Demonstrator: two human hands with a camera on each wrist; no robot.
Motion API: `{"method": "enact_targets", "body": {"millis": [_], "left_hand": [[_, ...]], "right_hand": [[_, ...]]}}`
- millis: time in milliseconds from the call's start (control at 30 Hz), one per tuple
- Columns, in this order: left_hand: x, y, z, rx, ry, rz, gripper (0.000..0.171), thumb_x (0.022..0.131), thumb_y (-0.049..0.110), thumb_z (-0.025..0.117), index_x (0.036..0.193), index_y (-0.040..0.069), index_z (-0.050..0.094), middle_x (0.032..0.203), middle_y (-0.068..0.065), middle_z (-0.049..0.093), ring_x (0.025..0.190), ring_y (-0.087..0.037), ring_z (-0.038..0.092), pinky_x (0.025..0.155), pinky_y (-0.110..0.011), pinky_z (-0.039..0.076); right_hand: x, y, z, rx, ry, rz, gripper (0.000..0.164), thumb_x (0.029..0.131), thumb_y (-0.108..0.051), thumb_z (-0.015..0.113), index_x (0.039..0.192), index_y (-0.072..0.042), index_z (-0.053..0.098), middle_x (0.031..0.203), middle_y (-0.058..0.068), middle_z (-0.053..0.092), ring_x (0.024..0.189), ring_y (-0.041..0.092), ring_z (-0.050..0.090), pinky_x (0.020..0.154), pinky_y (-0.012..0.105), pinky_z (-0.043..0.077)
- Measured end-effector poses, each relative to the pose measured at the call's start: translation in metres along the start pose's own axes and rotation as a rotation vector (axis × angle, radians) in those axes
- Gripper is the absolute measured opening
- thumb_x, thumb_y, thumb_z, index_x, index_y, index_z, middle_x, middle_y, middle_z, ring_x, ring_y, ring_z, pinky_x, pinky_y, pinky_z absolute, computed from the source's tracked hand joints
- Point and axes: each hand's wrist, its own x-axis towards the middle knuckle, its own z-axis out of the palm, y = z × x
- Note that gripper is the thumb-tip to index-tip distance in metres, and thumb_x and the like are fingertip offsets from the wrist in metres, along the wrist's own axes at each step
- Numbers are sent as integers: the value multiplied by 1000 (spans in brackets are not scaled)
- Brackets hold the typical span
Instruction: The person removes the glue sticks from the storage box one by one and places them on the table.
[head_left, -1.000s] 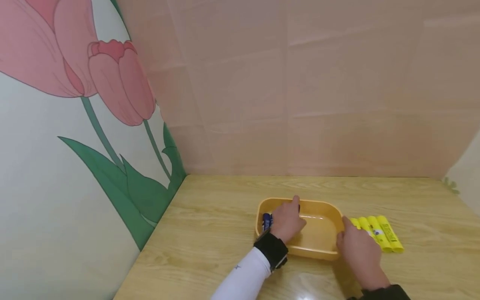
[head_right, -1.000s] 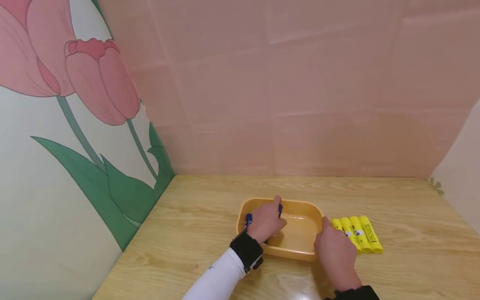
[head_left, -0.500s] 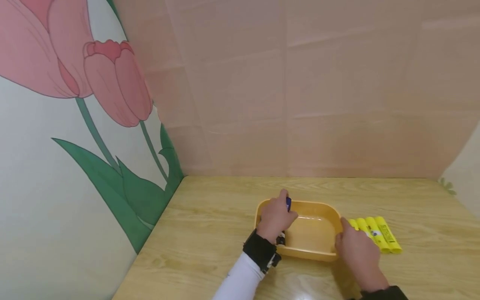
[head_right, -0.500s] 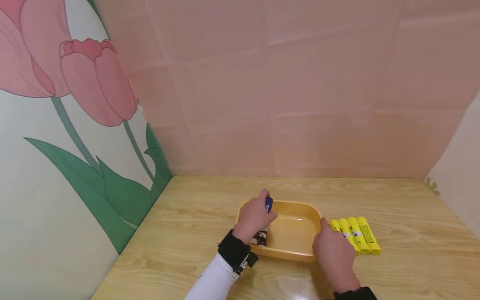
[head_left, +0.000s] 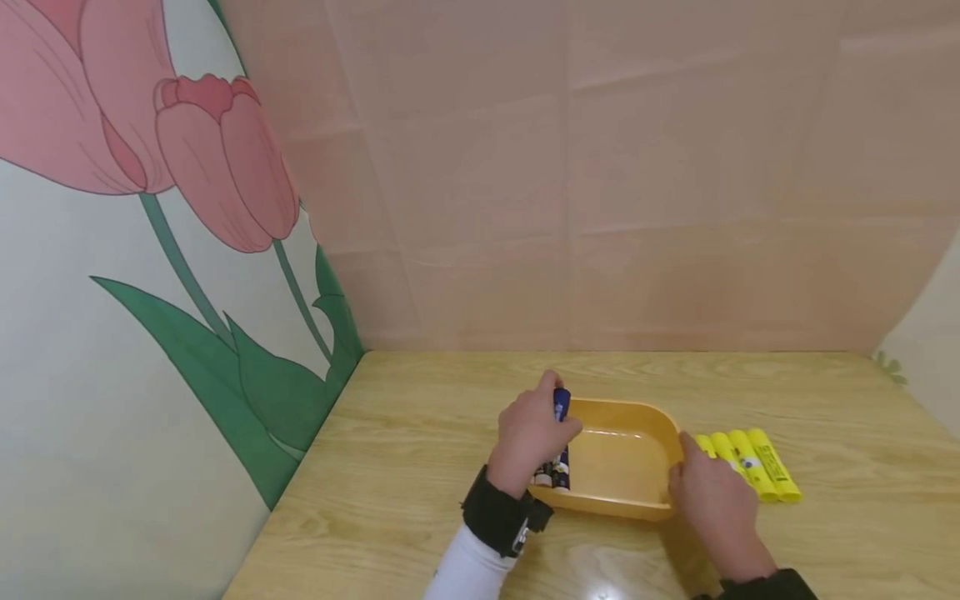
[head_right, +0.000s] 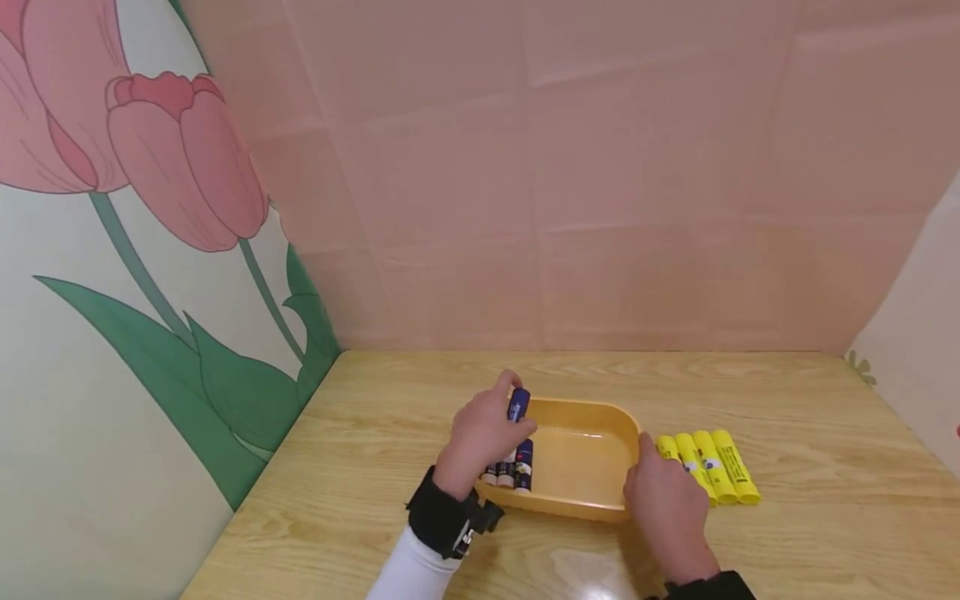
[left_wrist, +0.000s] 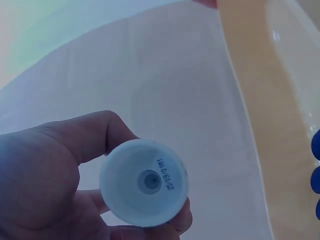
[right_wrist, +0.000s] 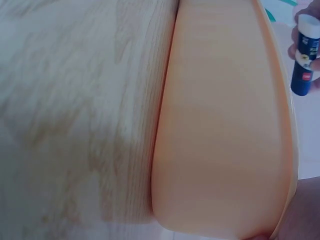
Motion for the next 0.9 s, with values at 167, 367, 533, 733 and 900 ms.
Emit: {"method": "enact_targets", "body": {"millis": [167, 367, 533, 733, 900], "left_hand": [[-8, 1, -6, -3, -12, 2, 51, 86, 32, 72, 131, 28, 49, 89, -2, 64, 62, -12, 55, 52, -28, 44], [-17, -1, -16, 1, -10, 8, 50, 85, 33, 72, 130, 27, 49, 88, -2, 63, 65, -13, 55, 52, -28, 43], [-21, -5, -25, -38, -24, -12, 51, 87, 31, 72, 132, 27, 49, 89, -4, 64, 64, -14, 56, 52, -29, 44], [-23, -14, -32, -62, -37, -32, 51, 87, 30, 72, 132, 25, 50, 89, -3, 63, 65, -15, 56, 52, -29, 44], [-24, -25, -36, -58, -51, -37, 51, 87, 28, 72, 133, 23, 50, 85, -2, 62, 61, -16, 55, 49, -30, 42]], "right_hand": [[-1, 0, 0, -1, -3, 3, 50, 93, -14, 47, 139, 5, 43, 90, 36, 61, 66, 40, 61, 48, 49, 44], [-1, -2, -1, -3, -2, 3, 50, 93, -14, 48, 140, 5, 43, 87, 34, 61, 63, 38, 60, 47, 48, 43], [-1, -2, -2, -4, 0, 1, 50, 93, -14, 48, 140, 4, 43, 87, 34, 61, 63, 38, 60, 47, 48, 43], [-1, -2, -2, -4, 0, 1, 50, 93, -14, 48, 140, 4, 43, 87, 35, 61, 64, 39, 60, 48, 49, 44], [-3, -2, -2, 0, 9, 0, 50, 93, -13, 49, 139, 4, 44, 86, 34, 61, 62, 38, 60, 47, 48, 43]]}}
